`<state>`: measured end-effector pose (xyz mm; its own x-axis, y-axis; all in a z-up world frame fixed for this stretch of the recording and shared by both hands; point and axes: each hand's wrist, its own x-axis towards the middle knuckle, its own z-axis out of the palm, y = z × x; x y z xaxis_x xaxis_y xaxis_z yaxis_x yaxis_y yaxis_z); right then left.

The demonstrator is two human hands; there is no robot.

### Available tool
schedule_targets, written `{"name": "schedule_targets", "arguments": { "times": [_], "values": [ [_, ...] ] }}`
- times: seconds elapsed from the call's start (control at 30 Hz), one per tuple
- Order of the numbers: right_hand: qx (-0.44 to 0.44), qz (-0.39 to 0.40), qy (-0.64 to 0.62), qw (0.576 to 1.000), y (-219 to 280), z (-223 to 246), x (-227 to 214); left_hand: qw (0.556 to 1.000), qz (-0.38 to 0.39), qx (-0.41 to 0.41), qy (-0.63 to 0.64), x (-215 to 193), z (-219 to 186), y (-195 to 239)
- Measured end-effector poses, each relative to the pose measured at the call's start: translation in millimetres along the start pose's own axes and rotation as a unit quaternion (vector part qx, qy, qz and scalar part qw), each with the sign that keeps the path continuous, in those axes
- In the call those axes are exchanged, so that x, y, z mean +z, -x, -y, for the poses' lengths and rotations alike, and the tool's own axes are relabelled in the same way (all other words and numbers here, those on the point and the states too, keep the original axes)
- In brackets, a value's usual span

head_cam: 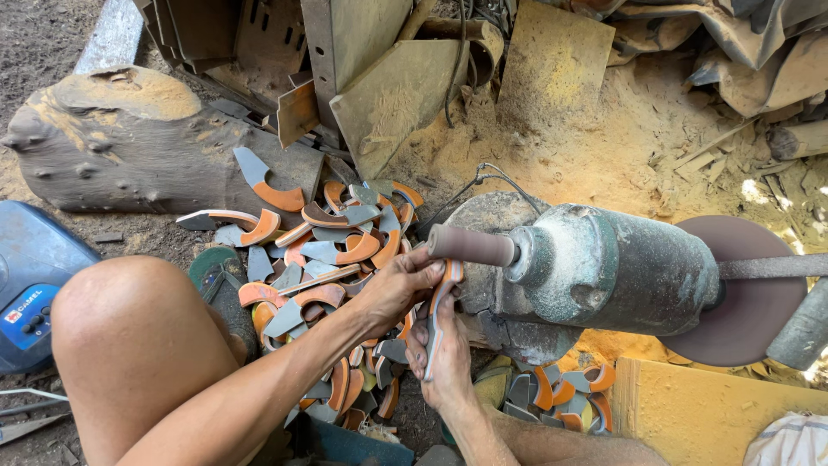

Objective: The person sits on the ground and uses a bench grinder to smooth the edges of small curved wooden pieces. They pick up each piece from a pile, press it against the rotating grinding wheel, and then place it back down, repeating the process continuously.

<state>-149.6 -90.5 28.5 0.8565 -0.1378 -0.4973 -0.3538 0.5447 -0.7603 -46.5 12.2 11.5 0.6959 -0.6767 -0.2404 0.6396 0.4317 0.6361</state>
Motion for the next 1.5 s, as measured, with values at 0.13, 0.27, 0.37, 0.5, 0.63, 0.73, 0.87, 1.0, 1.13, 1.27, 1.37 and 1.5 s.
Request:
{"name": "schedule_targets", "arguments": {
  "times": [0.13, 0.27, 0.37, 0.5, 0.63, 0.73, 0.87, 1.0, 1.13, 1.27, 1.37, 1.5],
  "values": [
    [0.039, 0.045, 0.049, 0.997, 12, 4, -4, 0.997, -0.043, -0.002, -0.065, -8, 0, 5],
    [0.112, 0.129, 0.07, 0.983, -5, 12, -6, 0.988, -0.104, 0.091, -0.072, -19, -7, -8],
    [0.071, 0.14, 0.063, 0.986, -30, 19, 3, 0.982, -0.144, 0.065, -0.102, -14, -9, -9],
    [0.024, 0.085, 0.078, 0.993, -43, 28, 9, 0.992, -0.113, -0.004, -0.063, -3, -4, 1],
    [-0.034, 0.113, 0.06, 0.991, -49, 32, 17, 0.996, -0.052, 0.027, -0.067, -5, -24, -16],
    [-0.064, 0.112, 0.047, 0.991, -55, 32, 20, 0.995, -0.022, 0.031, -0.095, -10, -33, -25],
    [-0.082, 0.123, 0.042, 0.988, -62, 29, 22, 0.994, -0.017, 0.039, -0.101, -14, -37, -35],
    [-0.083, 0.121, 0.05, 0.988, -64, 29, 22, 0.99, -0.027, 0.046, -0.128, -16, -36, -40],
    [-0.091, 0.123, 0.056, 0.987, -65, 31, 24, 0.992, -0.027, 0.039, -0.119, -17, -38, -41],
    [-0.091, 0.125, 0.057, 0.986, -66, 33, 26, 0.992, -0.031, 0.03, -0.115, -14, -41, -39],
    [-0.083, 0.116, 0.062, 0.988, -65, 33, 25, 0.993, -0.03, 0.032, -0.113, -11, -42, -37],
    [-0.073, 0.129, 0.05, 0.988, -61, 31, 22, 0.992, -0.038, 0.026, -0.12, -8, -40, -31]
  ]
}}
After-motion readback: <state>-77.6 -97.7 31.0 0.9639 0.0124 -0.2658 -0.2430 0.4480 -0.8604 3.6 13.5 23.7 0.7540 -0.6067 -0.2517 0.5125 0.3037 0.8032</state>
